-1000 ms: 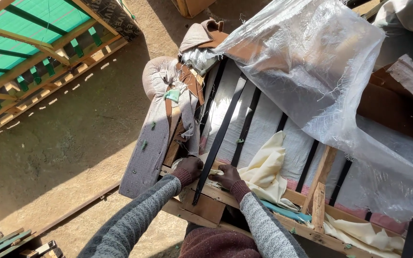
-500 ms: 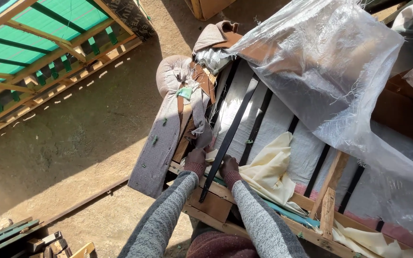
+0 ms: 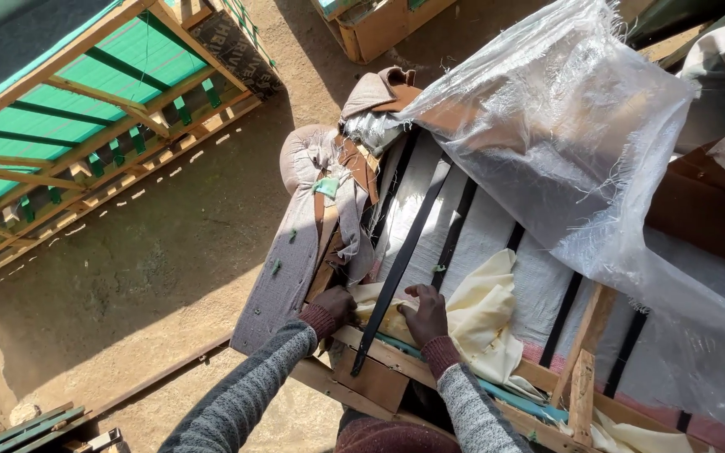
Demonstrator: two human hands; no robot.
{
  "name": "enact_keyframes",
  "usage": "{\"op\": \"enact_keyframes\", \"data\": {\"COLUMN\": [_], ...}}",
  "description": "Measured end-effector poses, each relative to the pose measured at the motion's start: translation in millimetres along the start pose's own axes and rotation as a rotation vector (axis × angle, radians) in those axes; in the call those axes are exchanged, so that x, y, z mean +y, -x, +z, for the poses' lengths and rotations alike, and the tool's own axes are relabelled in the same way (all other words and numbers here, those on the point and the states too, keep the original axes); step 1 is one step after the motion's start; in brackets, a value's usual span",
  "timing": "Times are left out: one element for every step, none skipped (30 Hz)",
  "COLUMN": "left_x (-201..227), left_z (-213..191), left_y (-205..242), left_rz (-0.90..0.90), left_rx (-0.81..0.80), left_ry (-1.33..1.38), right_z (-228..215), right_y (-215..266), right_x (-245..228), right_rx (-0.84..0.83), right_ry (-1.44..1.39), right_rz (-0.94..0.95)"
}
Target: Removing staples and old fabric/foam from a wooden sofa frame using a prying tool.
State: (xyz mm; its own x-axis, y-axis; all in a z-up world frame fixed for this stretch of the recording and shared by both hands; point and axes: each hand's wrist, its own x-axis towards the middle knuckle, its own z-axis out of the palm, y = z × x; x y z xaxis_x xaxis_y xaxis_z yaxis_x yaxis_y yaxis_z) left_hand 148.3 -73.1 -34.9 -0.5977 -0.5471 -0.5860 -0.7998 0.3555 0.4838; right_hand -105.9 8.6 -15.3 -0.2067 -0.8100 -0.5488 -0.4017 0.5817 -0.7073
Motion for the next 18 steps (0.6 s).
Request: {"op": "enact_keyframes", "data": {"left_x": [7.6, 15.7, 10.6, 6.8, 2.5, 12.8, 22.3, 32.1, 30.9, 27.6, 24.0, 14.5, 4.6, -5.3, -7.0, -7.3, -7.8, -7.6], "left_z": [-8.0, -13.3, -5.7, 4.4, 14.4, -4.5, -23.9, -42.1, -52.2, -63.6, -75.0, -71.8, -68.6, -63.6, -60.8, -57.5, -54.6, -58.1], "left_y": [5.2, 11.3, 9.7, 9.5, 10.0, 20.0, 31.3, 46.1, 51.5, 57.8, 65.0, 65.2, 65.3, 64.4, 61.5, 57.7, 53.5, 52.5], "left_rz": [-0.018, -0.037, -0.034, -0.049, -0.065, -0.06, -0.039, -0.026, -0.03, -0.145, -0.262, -0.278, -0.367, -0.457, -0.474, -0.544, -0.612, -0.622], "left_rx": [0.006, 0.011, 0.002, 0.161, 0.319, 0.318, 0.54, 0.768, 0.774, 0.936, 1.095, 1.111, 1.139, 1.159, 1.169, 1.128, 1.084, 1.087], "left_ry": [0.013, 0.028, 0.025, 0.105, 0.185, 0.188, 0.308, 0.43, 0.436, 0.385, 0.329, 0.328, 0.25, 0.173, 0.173, 0.108, 0.044, 0.052], "right_z": [-10.6, -21.2, -19.8, -18.9, -17.3, -5.9, 6.3, 19.1, 28.3, 39.3, 50.8, 57.6, 64.8, 72.1, 78.2, 82.5, 86.8, 90.9], "right_y": [6.9, 15.1, 15.2, 16.7, 18.4, 13.3, 8.7, 5.5, 1.7, -4.4, -10.1, -14.4, -19.1, -23.6, -29.3, -33.8, -38.5, -42.9], "right_x": [-21.7, -41.6, -55.7, -68.5, -81.7, -80.6, -80.4, -80.8, -79.0, -79.3, -80.0, -80.4, -80.7, -79.1, -77.6, -74.9, -72.5, -71.4], "right_rx": [0.068, 0.134, 0.137, 0.11, 0.083, 0.086, -0.024, -0.143, -0.149, -0.235, -0.321, -0.336, -0.392, -0.448, -0.462, -0.512, -0.559, -0.567], "right_ry": [0.079, 0.162, 0.157, 0.181, 0.205, 0.209, 0.216, 0.224, 0.229, 0.212, 0.196, 0.2, 0.171, 0.144, 0.151, 0.268, 0.385, 0.395], "right_rz": [-0.15, -0.296, -0.288, -0.428, -0.568, -0.564, -0.633, -0.707, -0.711, -0.688, -0.665, -0.681, -0.58, -0.474, -0.485, -0.405, -0.323, -0.325]}}
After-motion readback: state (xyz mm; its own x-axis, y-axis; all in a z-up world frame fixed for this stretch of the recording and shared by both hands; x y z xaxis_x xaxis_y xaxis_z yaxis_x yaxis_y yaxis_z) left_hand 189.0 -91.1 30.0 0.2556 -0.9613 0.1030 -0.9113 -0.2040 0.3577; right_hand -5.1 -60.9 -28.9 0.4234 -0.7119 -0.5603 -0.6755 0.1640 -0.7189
